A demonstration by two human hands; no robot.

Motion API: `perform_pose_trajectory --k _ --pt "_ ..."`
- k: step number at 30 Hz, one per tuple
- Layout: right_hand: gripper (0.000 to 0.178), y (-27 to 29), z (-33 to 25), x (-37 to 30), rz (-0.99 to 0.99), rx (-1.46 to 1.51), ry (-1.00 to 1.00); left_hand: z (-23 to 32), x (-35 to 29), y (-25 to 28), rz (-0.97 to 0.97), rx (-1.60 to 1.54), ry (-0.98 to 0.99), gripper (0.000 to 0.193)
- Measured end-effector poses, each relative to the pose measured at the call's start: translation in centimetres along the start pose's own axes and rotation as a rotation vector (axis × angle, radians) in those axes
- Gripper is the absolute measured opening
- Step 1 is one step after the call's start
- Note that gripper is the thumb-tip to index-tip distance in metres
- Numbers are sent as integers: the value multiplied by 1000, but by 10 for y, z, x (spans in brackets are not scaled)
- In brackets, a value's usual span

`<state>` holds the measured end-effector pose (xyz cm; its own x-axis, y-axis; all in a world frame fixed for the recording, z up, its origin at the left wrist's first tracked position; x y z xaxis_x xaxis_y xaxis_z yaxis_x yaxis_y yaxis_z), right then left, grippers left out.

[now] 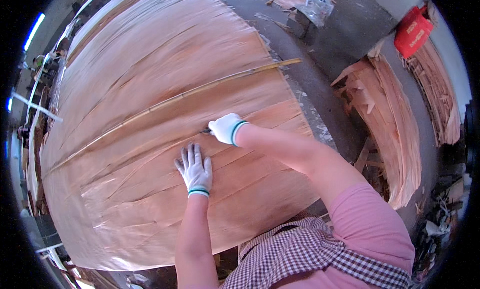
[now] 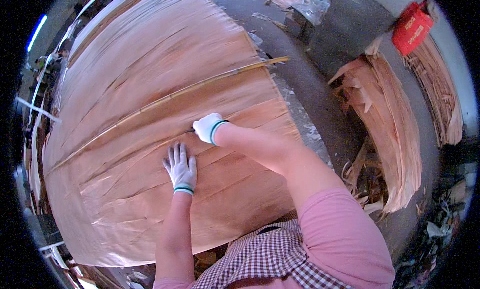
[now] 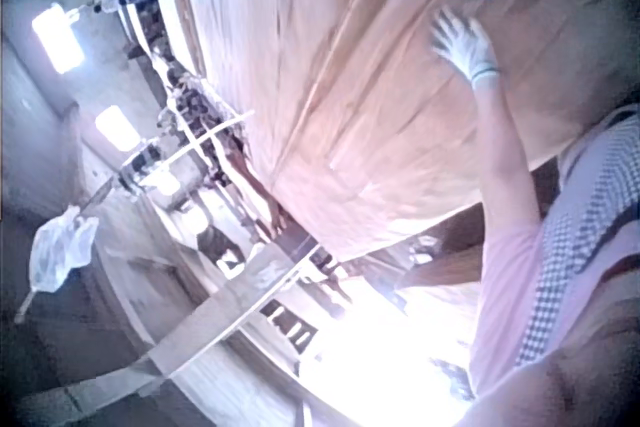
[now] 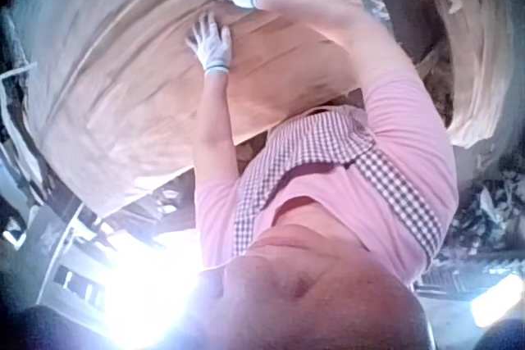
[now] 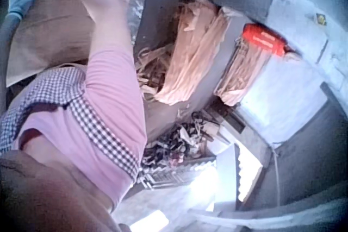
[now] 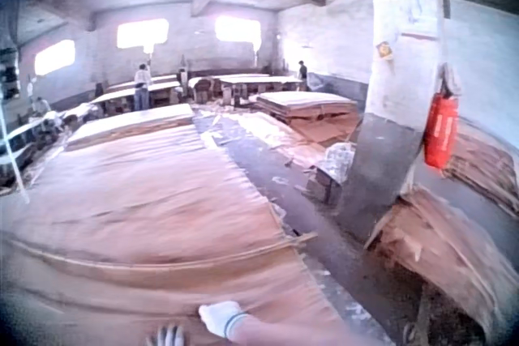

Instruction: The person cuts wood veneer sheets using a utility knife and a thin bamboo stick as a guide, then moves the cut pieces aside.

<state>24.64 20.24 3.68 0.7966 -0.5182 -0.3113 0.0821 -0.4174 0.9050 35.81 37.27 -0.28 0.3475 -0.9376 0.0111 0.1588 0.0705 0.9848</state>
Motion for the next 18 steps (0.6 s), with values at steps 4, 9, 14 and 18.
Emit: perform_pose_trajectory --k 4,9,14,18 --pt "25 8 -8 -14 185 144 61 -4 -2 -2 35 -21 2 52" --pt "29 3 -59 12 157 132 249 -12 -6 -12 245 -186 -29 35" --pt "30 -2 -118 64 -26 29 243 -14 -8 -9 270 -159 88 28" --pt "27 -4 -133 83 -75 -31 211 -15 -8 -10 321 -186 73 25"
Point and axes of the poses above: each hand's wrist, its own x-axis towards the middle knuckle, its own y-axis out of the back of the hand, z = x × y, the point moved 1 cm from there along x, towards the middle knuckle, and after that the axes turned 3 degrees about y, right-handed, at the moved point
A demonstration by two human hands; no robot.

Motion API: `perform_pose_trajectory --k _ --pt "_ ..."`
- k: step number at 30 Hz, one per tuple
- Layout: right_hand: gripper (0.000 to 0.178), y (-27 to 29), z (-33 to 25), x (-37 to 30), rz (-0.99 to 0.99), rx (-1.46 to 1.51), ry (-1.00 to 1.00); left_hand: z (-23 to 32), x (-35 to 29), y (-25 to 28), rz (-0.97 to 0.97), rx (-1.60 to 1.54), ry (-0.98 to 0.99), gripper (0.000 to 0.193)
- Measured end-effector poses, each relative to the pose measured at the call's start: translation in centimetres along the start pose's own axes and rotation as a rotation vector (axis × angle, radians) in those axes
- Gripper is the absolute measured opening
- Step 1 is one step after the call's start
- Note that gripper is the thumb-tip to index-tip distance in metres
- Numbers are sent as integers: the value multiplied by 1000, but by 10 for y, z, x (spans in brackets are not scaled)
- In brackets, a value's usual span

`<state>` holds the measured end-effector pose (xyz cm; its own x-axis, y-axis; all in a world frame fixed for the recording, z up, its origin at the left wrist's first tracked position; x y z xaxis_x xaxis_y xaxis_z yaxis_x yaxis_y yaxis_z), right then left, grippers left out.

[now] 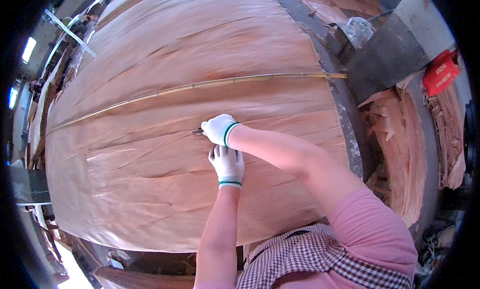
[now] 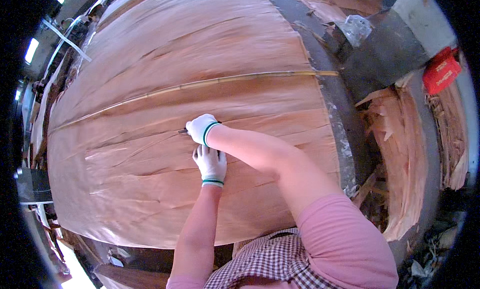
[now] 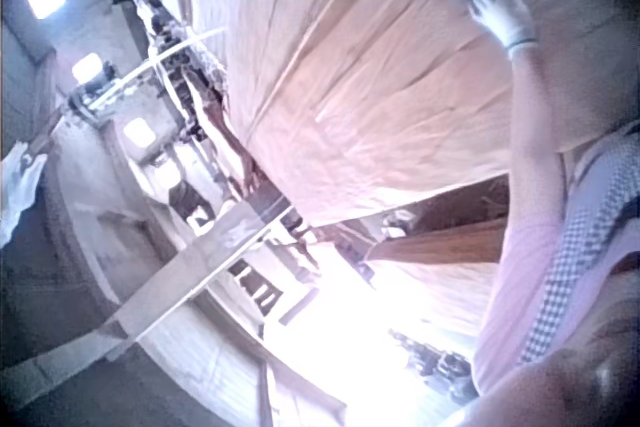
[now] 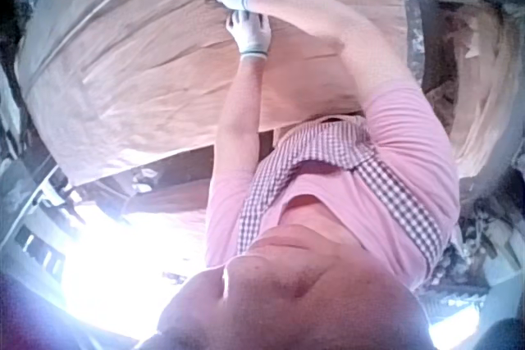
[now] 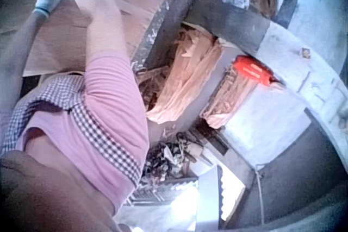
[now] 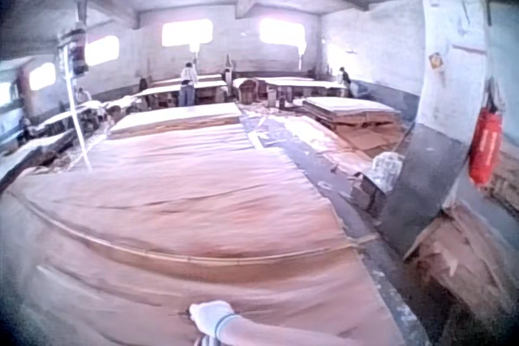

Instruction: The person cuts wood veneer sheets using a utility knife and a thin bamboo stick as a guide, then moves the cut pieces aside.

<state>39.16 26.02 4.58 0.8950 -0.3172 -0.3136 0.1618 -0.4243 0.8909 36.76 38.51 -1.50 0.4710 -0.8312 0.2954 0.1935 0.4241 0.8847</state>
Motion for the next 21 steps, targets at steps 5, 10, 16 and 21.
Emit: perform_pose_trajectory --k 5,10,16,21 --pt "25 -4 50 -42 -34 -33 -24 5 7 4 -26 -54 -17 18" --pt "26 9 156 -150 -95 -97 -151 2 3 2 39 26 -47 32" --pt "33 4 312 -357 -188 -132 -611 10 3 0 43 101 -63 32" --pt "38 -7 338 -411 121 -69 -753 9 5 0 42 94 -60 29"
Point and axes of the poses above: each hand's wrist, its own x-axis towards the middle knuckle, its own y-axis out of the back of the hand, z = x × y, the point moved 1 cm from there along x, towards the middle knuckle, and after that the axes turned 3 degrees about y, right-handed, at the moved point
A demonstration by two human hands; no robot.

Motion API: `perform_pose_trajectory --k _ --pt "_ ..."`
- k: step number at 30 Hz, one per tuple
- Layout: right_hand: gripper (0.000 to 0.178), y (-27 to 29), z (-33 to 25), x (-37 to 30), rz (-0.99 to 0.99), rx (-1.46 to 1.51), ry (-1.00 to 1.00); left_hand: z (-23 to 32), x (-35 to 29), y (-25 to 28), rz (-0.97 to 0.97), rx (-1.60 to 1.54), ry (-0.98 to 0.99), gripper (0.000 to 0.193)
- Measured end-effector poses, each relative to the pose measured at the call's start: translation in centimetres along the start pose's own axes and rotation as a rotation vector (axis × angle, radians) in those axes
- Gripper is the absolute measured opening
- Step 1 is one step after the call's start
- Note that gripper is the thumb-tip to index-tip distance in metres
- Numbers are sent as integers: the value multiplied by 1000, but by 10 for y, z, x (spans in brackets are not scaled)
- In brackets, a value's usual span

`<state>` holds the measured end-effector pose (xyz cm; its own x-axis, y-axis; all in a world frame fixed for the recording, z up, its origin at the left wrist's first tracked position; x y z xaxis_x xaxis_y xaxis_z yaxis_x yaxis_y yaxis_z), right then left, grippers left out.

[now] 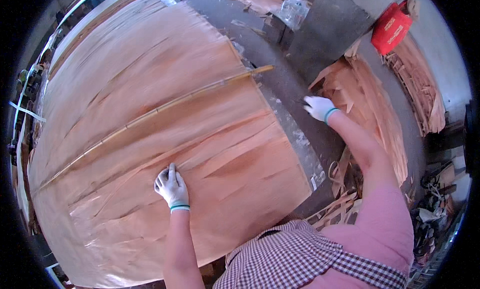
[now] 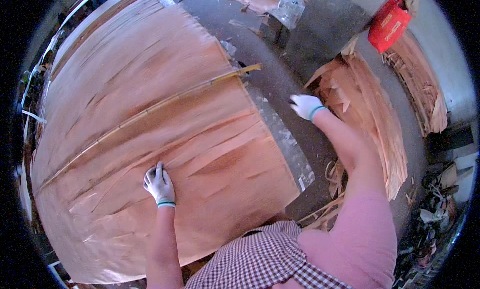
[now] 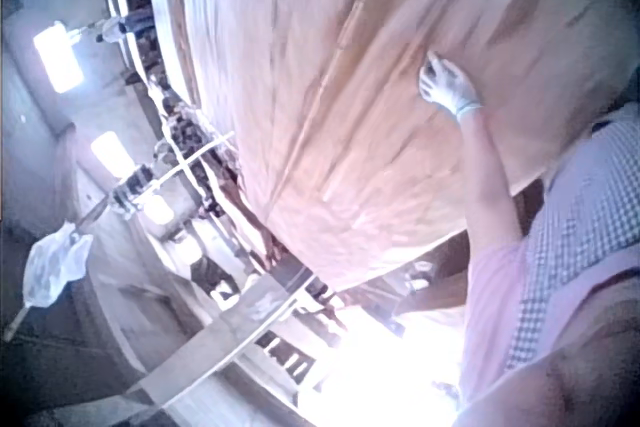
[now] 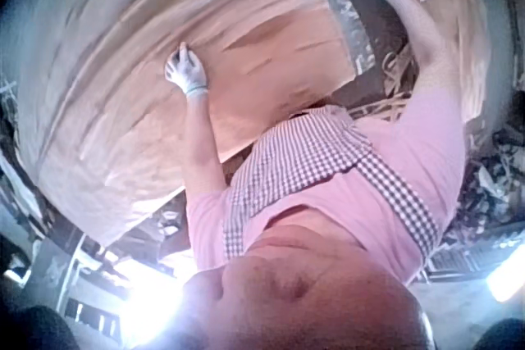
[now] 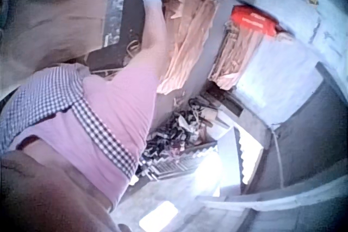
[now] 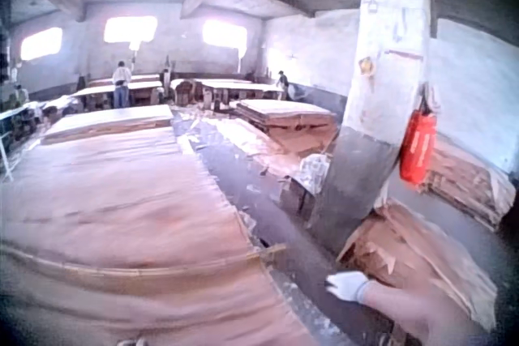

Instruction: The person cuts wood veneer sheets using a utility knife and a thin bamboo stick as a guide, then moves the cut pieces aside.

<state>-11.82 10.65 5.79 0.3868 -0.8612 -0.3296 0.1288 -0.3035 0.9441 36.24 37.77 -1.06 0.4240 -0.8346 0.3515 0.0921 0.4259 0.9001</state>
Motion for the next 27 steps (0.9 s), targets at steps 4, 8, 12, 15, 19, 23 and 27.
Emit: perform_pose_trajectory --k 4,8,12,15,19,23,27 --pt "54 17 -128 38 79 191 181 -3 -3 2 3 24 19 30" --pt "40 21 -152 66 -38 147 328 6 2 -1 -5 -18 -4 30" --pt "21 68 -177 44 346 278 401 -2 -4 1 8 -29 17 29" --pt "15 111 -209 -7 787 354 490 -5 -4 3 -6 -30 20 29" --pt "13 138 -233 -58 991 466 450 -13 -7 -7 68 13 -9 31" --pt "17 148 -199 -57 1005 527 138 -10 -6 -8 64 -12 3 30" --pt "15 140 -101 -37 802 1151 -191 -9 -6 0 68 -33 14 29"
Point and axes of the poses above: each hand's wrist, its own x-axis towards the middle knuckle, its own y-axis out of the back of the hand, z = x × y, the point moved 1 cm from there along x, towards the middle knuckle, and after that the axes turned 3 degrees about y, right-handed, at the moved point
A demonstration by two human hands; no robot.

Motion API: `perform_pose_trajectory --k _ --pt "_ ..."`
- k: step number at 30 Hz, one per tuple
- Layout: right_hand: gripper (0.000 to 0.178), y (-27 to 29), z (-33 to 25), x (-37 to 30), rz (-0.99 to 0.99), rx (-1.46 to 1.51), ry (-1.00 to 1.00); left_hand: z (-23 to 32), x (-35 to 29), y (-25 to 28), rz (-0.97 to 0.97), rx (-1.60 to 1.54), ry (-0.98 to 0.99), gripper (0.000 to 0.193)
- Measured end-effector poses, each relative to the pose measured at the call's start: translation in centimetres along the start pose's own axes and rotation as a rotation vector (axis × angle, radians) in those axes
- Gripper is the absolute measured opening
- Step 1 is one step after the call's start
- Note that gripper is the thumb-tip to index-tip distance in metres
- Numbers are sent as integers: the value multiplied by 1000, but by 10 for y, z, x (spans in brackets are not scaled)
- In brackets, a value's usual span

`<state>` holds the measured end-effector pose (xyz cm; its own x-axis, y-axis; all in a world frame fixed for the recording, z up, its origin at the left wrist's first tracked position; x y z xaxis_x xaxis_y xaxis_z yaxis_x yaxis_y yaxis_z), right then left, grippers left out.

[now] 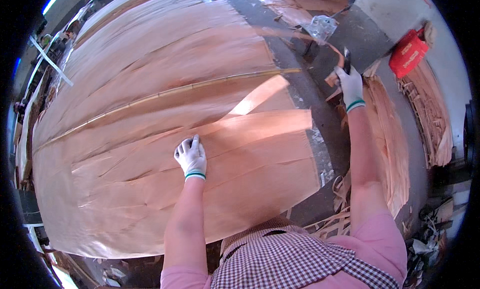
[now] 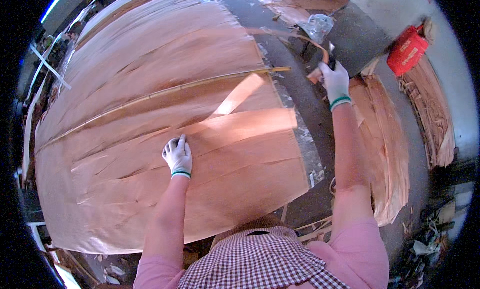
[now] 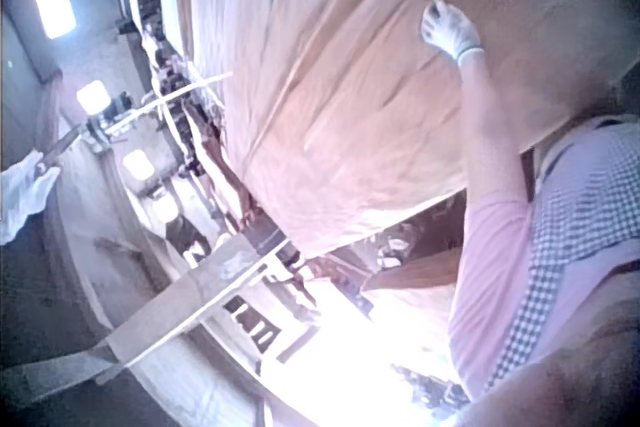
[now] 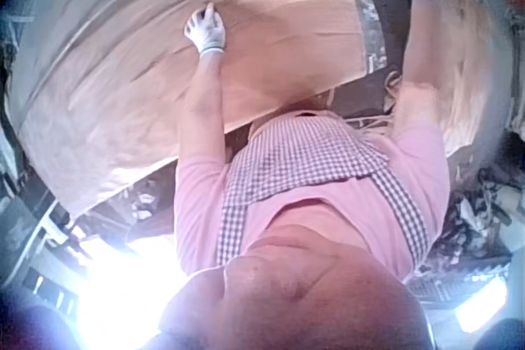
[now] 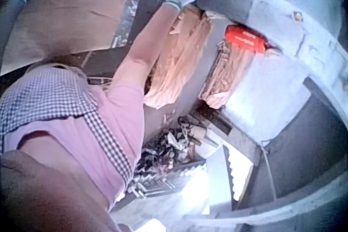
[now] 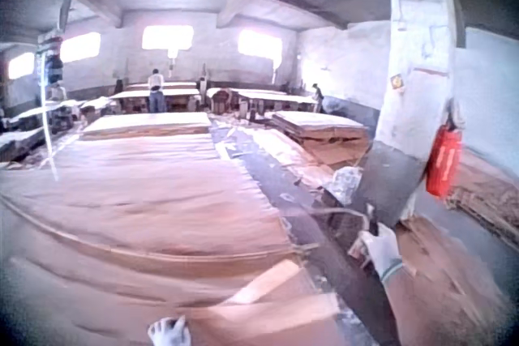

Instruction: The person cuts wood veneer sheets using a utility knife and a thin bamboo stick as a guide, then moves the cut pieces aside.

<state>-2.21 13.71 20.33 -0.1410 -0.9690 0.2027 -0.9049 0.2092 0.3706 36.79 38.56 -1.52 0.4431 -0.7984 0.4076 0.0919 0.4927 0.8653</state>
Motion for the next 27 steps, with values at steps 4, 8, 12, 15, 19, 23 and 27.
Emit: perform_pose_trajectory --k 4,8,12,15,19,23,27 --pt "14 109 135 12 380 718 -317 4 0 2 -19 4 5 30" --pt "23 152 242 -80 254 792 -496 -11 -6 5 -32 14 44 35" --pt "12 72 214 -188 395 445 -684 -4 -3 4 -58 -19 52 39" --pt "9 10 197 -210 349 182 -250 3 0 1 -43 -90 47 36" --pt "20 -82 76 -175 -350 -91 74 -1 -1 5 -53 -72 61 33" --pt "27 -121 85 -116 -392 -544 348 11 4 3 -47 -93 31 32" --pt "25 -110 83 -107 -578 -787 209 6 3 1 -43 -82 42 31"
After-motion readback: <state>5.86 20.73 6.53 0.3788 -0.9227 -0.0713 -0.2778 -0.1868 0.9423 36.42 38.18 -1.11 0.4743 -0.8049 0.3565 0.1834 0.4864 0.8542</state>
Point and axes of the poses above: each hand's wrist, its own x-axis towards the middle knuckle, its own y-axis out of the back of the hand, z = x × y, the point moved 1 cm from there along x, towards the middle knuckle, and after that the axes turned 3 degrees about y, right-handed, at the moved point
